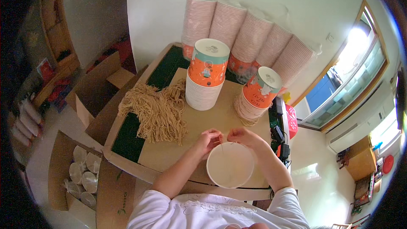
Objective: Manually attaching string handles to printed paper buckets by threading them through holes and tying knots.
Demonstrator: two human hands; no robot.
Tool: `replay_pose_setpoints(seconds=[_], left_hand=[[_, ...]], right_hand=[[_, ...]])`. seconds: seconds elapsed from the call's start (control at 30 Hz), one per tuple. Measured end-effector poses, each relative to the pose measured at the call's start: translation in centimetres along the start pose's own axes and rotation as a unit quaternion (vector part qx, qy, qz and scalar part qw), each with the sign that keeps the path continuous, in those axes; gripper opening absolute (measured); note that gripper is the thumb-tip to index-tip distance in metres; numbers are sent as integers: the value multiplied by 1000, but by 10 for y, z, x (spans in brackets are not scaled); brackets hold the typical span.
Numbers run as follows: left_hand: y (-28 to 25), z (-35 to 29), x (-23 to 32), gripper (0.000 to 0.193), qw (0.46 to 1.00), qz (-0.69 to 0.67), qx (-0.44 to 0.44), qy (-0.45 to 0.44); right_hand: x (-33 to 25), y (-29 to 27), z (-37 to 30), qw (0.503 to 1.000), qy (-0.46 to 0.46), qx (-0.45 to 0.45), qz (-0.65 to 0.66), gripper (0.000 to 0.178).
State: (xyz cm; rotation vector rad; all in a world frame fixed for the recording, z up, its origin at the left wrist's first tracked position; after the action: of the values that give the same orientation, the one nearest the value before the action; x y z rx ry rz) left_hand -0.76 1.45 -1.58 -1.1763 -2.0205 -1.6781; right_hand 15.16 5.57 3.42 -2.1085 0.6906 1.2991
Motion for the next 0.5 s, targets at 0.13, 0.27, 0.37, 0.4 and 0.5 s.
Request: replay_pose_setpoints(seconds=[0.13, 0.27, 0.37, 0.4, 0.5], left_hand=[[-6, -7, -5, 4, 994, -98, -11, -56], [-20, 5, -8, 4, 978, -85, -175, -76], [-22, 8, -14, 11, 992, 22, -98, -74], [-15, 5, -11, 14, 987, 129, -84, -54], [-4, 7, -9, 20, 974, 207, -84, -27]], right_hand=[[-7, 8, -15, 997, 74, -8, 18, 15], [13, 14, -17, 992, 80, 34, 95, 20], [25, 20, -24, 992, 94, 8, 84, 21], [28, 20, -26, 995, 81, 12, 63, 21], [44, 20, -23, 998, 38, -1, 52, 21]])
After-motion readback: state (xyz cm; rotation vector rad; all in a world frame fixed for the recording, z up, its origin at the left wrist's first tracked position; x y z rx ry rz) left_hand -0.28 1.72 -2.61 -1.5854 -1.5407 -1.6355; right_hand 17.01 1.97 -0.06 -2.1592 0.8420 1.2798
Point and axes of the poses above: each hand's wrist, its own z-axis towards the middle knuckle, its own y-axis out of the palm, x = y × z, the point moved 3 cm from there along z, towards the middle knuckle
